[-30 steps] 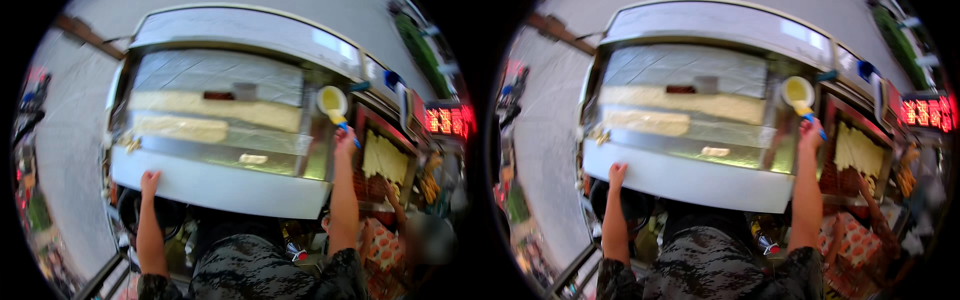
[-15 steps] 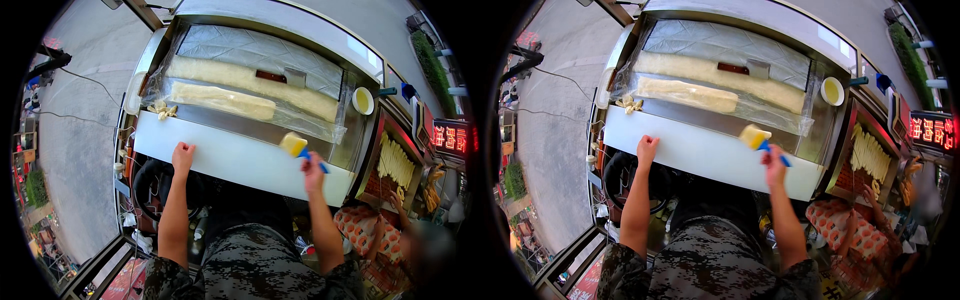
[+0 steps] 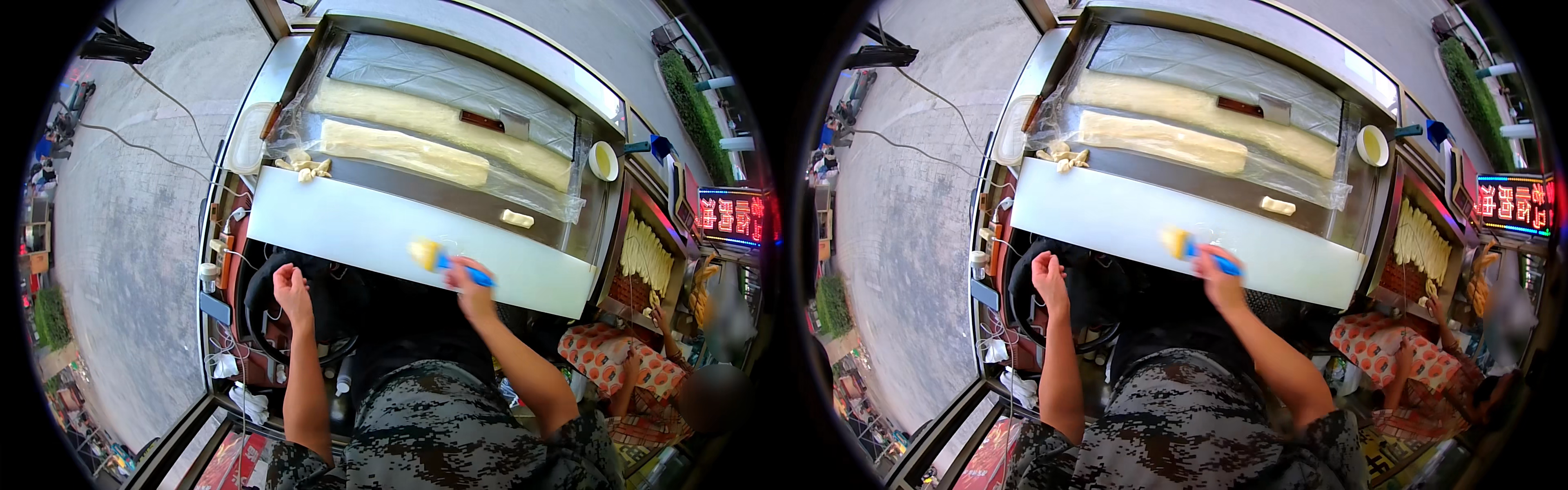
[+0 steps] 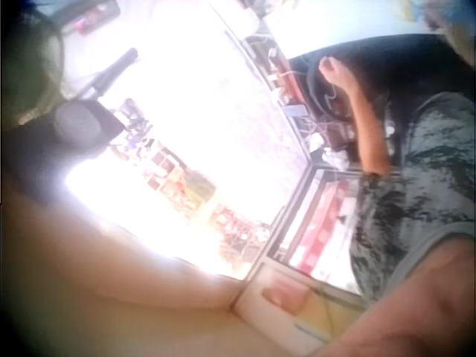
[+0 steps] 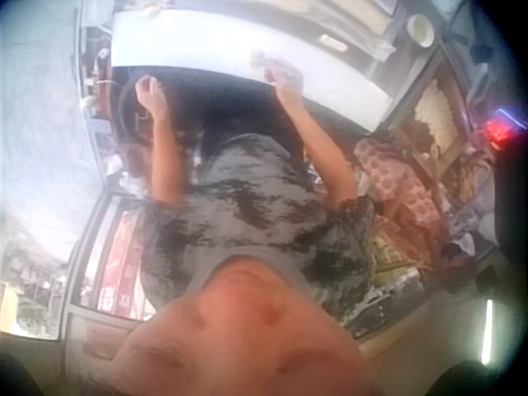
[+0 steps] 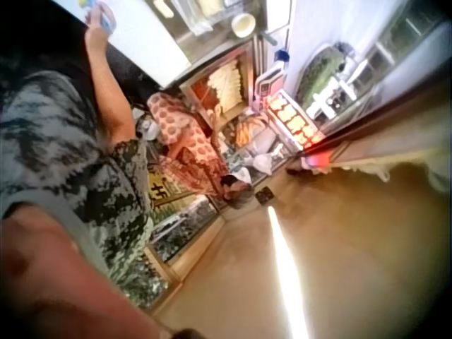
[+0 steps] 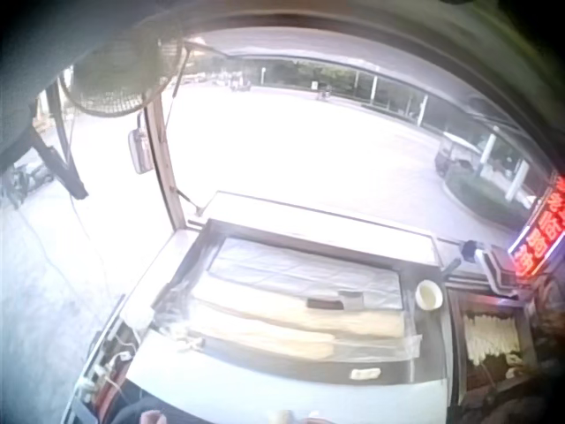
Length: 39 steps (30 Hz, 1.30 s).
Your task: The person prepares dough strips by cutting a long log of dough into smaller pieces using a knife. They then stretch the pieces, brush them with oil, and place them on a metal tray. The person also twists some of the dough pieces into a braided shape before arranging them on the tray.
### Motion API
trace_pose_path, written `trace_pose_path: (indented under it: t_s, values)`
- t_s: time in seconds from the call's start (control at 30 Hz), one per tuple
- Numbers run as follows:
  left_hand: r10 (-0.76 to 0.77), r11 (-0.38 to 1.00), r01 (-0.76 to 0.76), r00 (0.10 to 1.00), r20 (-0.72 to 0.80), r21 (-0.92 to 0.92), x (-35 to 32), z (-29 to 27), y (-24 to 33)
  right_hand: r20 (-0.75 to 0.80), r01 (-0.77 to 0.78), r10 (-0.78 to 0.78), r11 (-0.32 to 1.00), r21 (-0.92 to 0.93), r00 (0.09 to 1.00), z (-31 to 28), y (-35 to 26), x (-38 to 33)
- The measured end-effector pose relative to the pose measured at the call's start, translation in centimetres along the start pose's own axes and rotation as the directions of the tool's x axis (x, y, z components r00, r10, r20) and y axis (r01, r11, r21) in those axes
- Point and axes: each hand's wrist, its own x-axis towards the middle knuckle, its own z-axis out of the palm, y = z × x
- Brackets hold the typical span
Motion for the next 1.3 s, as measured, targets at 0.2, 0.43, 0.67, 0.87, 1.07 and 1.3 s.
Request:
trace_pose_path:
  t_s: [0.2, 0.43, 0.67, 0.87, 1.07, 1.3]
  values:
    - [0.050, 0.999, -0.050, 0.998, -0.039, -0.006, 0.4, -1.8, 0.6, 0.132, 0.325, -0.338, 0.939, 0.113, 0.932, 26.8, 0.6, 5.1]
    - [0.050, 0.998, -0.051, 0.998, 0.037, 0.027, 0.5, -0.5, -0.4, 0.018, 0.116, -0.115, 0.975, -0.192, 0.993, 16.1, 3.7, 7.6]
    - [0.014, 0.992, -0.044, 0.969, 0.247, 0.114, -0.6, 7.0, -0.3, -0.441, -0.047, -0.019, 0.989, -0.139, 0.897, -28.6, 5.1, -0.2]
    - [0.179, 0.912, -0.293, 0.914, 0.364, 0.286, -0.3, 13.9, -0.7, -0.640, 0.049, 0.022, 0.995, 0.092, 0.768, -38.1, -2.5, 0.4]
    - [0.232, 0.779, -0.443, 0.861, 0.452, 0.444, -1.5, 19.3, 3.3, -0.580, 0.452, -0.045, 0.677, 0.581, 0.813, -40.4, -9.9, 20.0]
    - [0.360, 0.664, -0.519, 0.853, 0.379, 0.537, 1.2, 20.7, 4.7, -0.498, 0.371, 0.030, 0.628, 0.684, 0.867, -42.8, -10.3, 30.9]
